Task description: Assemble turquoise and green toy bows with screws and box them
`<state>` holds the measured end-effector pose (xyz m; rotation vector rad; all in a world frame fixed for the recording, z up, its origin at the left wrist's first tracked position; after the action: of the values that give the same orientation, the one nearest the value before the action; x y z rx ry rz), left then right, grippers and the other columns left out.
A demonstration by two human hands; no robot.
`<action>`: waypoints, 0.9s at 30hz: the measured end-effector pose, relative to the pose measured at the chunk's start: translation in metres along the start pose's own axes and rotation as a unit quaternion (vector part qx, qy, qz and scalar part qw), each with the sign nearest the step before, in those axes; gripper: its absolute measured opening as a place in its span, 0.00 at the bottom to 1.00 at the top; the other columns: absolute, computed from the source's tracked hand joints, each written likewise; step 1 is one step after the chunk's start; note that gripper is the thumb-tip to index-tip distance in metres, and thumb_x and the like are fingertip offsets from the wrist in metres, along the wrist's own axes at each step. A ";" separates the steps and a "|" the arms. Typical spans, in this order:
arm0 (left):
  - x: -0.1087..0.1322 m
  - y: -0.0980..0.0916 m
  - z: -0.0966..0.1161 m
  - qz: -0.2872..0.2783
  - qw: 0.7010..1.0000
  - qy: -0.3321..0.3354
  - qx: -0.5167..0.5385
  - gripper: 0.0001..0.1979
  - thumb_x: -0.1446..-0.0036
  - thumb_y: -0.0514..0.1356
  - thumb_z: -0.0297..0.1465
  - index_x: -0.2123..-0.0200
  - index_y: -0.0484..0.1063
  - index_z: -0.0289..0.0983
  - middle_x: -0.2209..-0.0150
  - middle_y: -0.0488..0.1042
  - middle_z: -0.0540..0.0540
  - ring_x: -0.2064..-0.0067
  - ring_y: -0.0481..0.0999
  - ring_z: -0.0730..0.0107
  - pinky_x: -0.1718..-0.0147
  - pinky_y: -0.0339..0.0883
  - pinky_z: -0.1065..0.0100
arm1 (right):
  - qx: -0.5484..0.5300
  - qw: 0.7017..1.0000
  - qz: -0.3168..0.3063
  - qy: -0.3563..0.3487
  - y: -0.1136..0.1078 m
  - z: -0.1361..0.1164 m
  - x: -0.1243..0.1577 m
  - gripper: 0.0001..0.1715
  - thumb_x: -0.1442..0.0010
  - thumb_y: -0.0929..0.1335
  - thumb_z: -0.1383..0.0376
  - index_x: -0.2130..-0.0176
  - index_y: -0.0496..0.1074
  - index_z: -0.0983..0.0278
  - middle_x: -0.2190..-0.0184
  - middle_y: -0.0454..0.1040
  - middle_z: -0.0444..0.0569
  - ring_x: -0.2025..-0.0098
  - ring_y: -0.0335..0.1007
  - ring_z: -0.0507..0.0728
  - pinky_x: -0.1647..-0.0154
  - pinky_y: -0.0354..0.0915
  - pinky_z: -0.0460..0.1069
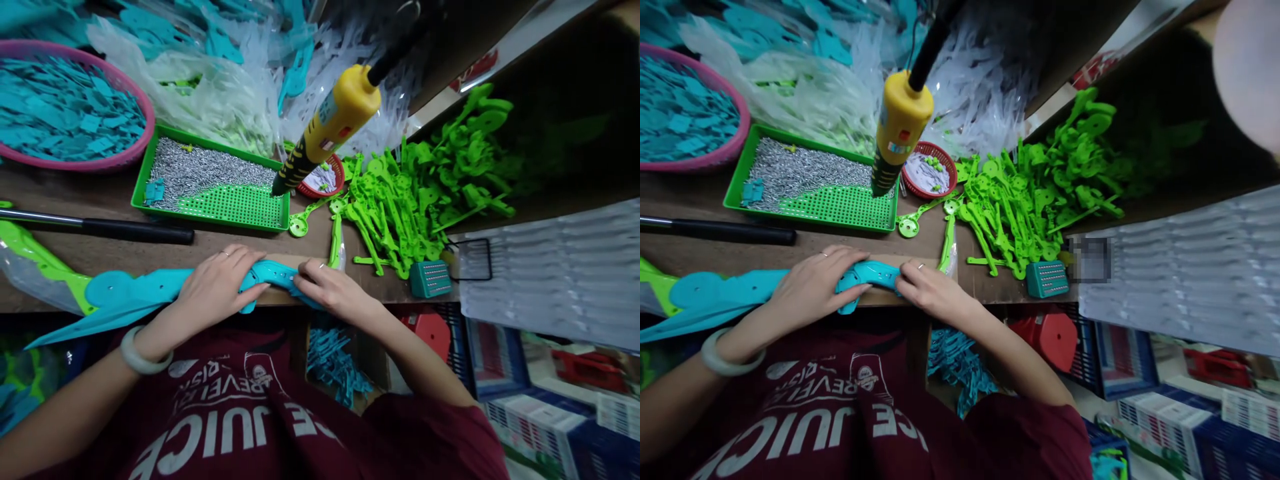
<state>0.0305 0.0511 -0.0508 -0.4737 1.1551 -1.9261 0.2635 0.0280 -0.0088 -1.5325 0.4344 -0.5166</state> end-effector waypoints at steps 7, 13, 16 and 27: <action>0.002 0.002 0.000 -0.007 1.000 -0.011 0.012 0.21 0.35 0.59 0.40 0.42 0.68 0.37 0.47 0.75 0.40 0.44 0.73 0.51 0.47 0.70 0.53 | -0.022 0.999 0.016 -0.016 -0.002 0.002 -0.002 0.16 0.29 0.57 0.71 0.56 0.72 0.69 0.64 0.68 0.54 0.63 0.64 0.56 0.68 0.65 0.49; 0.001 0.003 -0.001 -0.015 1.000 -0.009 0.023 0.22 0.35 0.59 0.40 0.41 0.67 0.38 0.46 0.74 0.40 0.42 0.72 0.50 0.47 0.70 0.53 | -0.028 0.999 -0.015 -0.018 -0.004 0.003 -0.003 0.14 0.29 0.58 0.71 0.55 0.71 0.67 0.63 0.68 0.54 0.60 0.66 0.57 0.68 0.67 0.49; 0.002 0.003 -0.001 -0.015 1.000 -0.007 0.025 0.23 0.35 0.59 0.41 0.41 0.67 0.37 0.46 0.75 0.40 0.42 0.72 0.50 0.47 0.70 0.53 | -0.015 0.999 -0.020 -0.031 -0.005 0.004 -0.004 0.14 0.29 0.58 0.71 0.55 0.71 0.68 0.63 0.68 0.54 0.60 0.67 0.57 0.67 0.69 0.49; -0.001 0.004 0.002 -0.018 0.999 -0.011 0.050 0.20 0.34 0.58 0.40 0.43 0.68 0.37 0.47 0.75 0.39 0.41 0.71 0.52 0.45 0.69 0.54 | 0.031 0.997 -0.017 -0.067 0.009 -0.004 -0.006 0.15 0.30 0.59 0.72 0.58 0.73 0.68 0.62 0.72 0.56 0.60 0.68 0.59 0.69 0.70 0.50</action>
<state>0.0341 0.0494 -0.0529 -0.4628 1.0381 -1.9941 0.2571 0.0280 -0.0178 -1.5061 0.2863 -0.4477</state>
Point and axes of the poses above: each hand's wrist, its own x-axis away from the middle knuckle, its own y-axis out of the palm, z = x × y, the point moved 2 cm from there along -x, towards the middle knuckle
